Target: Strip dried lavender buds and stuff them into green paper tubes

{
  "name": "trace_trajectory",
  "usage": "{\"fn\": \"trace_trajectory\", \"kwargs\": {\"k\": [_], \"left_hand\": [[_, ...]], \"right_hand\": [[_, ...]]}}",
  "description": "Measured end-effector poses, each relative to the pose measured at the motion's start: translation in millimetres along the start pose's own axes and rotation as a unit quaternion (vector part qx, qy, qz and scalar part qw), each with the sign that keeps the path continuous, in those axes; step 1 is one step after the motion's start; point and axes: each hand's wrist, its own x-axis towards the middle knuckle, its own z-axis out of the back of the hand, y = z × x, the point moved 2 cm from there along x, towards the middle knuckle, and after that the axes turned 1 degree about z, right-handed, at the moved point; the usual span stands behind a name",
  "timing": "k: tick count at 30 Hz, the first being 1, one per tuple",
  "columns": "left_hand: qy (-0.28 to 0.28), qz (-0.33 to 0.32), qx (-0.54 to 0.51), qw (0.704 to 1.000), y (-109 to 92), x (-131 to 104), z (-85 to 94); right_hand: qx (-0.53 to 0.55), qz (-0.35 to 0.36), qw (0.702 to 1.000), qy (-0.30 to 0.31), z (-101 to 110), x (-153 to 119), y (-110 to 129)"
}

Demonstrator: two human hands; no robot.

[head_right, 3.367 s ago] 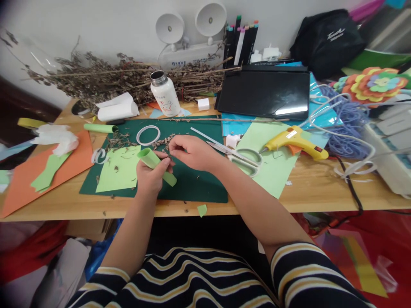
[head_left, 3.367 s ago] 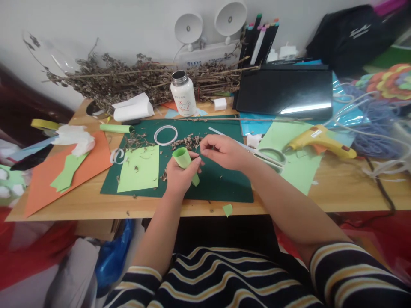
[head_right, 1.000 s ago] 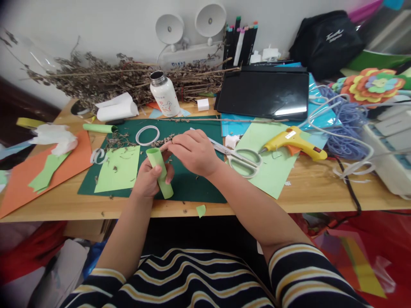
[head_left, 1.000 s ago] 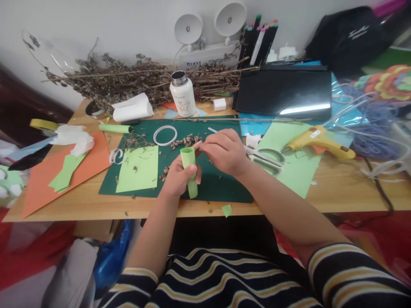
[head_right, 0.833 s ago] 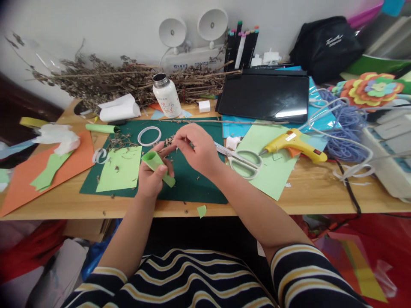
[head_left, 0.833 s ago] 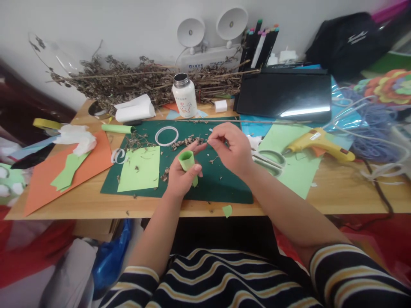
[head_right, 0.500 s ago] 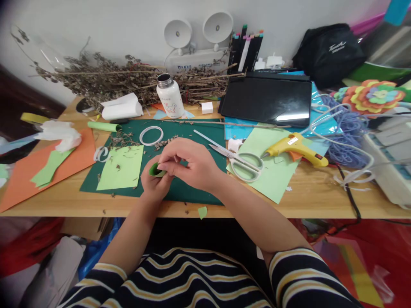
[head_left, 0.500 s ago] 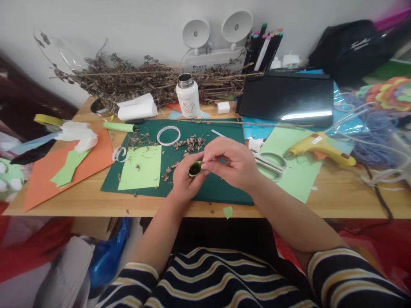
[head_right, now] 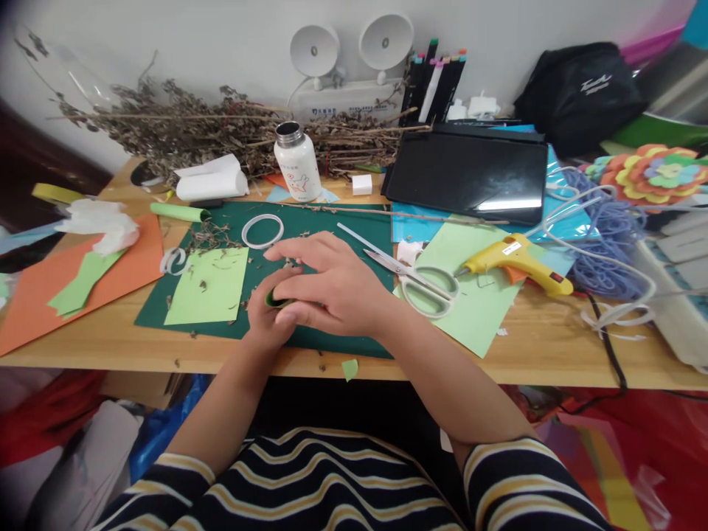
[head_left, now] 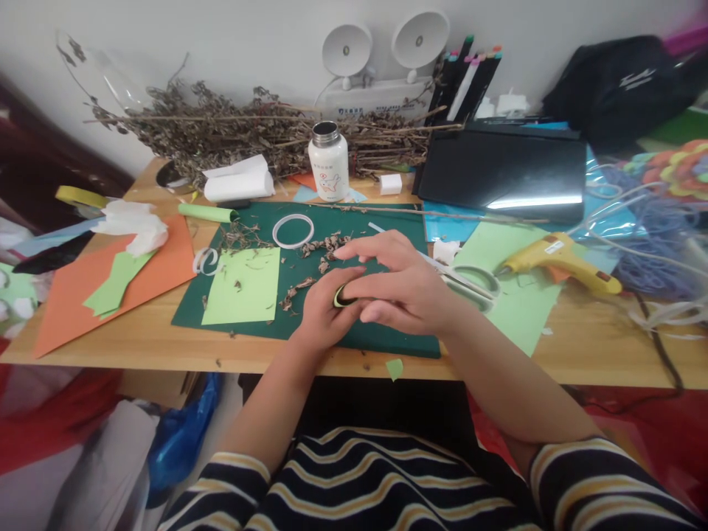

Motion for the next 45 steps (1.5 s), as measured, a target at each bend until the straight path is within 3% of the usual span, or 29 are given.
{"fn": "trace_trajectory", "kwargs": {"k": [5, 7, 10, 12, 15, 21, 23, 25, 28, 31, 36, 45], "left_hand": [[0.052, 0.045, -0.116, 0.991, 3.0, -0.6, 0.0], [0.059, 0.077, -0.196, 0.976, 6.4, -4.0, -1.5], [0.054, 0.146, -0.33, 0.931, 10.8, -8.4, -5.3], [0.048, 0.189, -0.398, 0.897, 11.5, -8.8, -7.7], [0.061, 0.225, -0.434, 0.87, 9.6, -5.7, -9.9], [0.098, 0.263, -0.438, 0.854, 8.9, -1.3, -9.4], [0.109, 0.255, -0.417, 0.865, 9.6, -2.4, -8.5], [0.105, 0.228, -0.365, 0.896, 9.8, -3.4, -6.7], [0.1, 0.143, -0.229, 0.958, 7.2, -2.2, -3.1], [0.093, 0.036, -0.092, 0.991, 1.5, 1.7, -0.2], [0.069, -0.036, -0.01, 0.997, -4.9, 7.0, 1.6], [0.063, -0.101, -0.012, 0.993, -12.0, 13.4, -1.5]], "right_hand": [[0.079, -0.104, 0.988, -0.086, 10.6, -5.4, -14.3], [0.092, -0.113, 0.987, -0.069, 12.2, -6.0, -20.5], [0.085, -0.088, 0.992, 0.015, 7.8, -4.2, -25.0], [0.053, -0.079, 0.995, 0.029, 3.4, -2.9, -25.5], [-0.016, -0.041, 0.999, -0.005, -3.2, -2.6, -23.2], [-0.154, 0.037, 0.984, -0.083, -9.6, -6.6, -21.7], [-0.137, 0.029, 0.985, -0.1, -6.7, -6.4, -23.0], [-0.083, 0.002, 0.989, -0.119, -0.5, -5.2, -23.6], [-0.003, -0.025, 0.991, -0.13, 9.4, -2.8, -19.3], [0.027, -0.009, 0.994, -0.101, 12.9, -1.2, -10.0], [0.032, 0.0, 0.998, -0.055, 8.8, -1.0, -2.3], [0.013, 0.015, 0.999, -0.051, 12.5, 1.4, 4.8]]}}
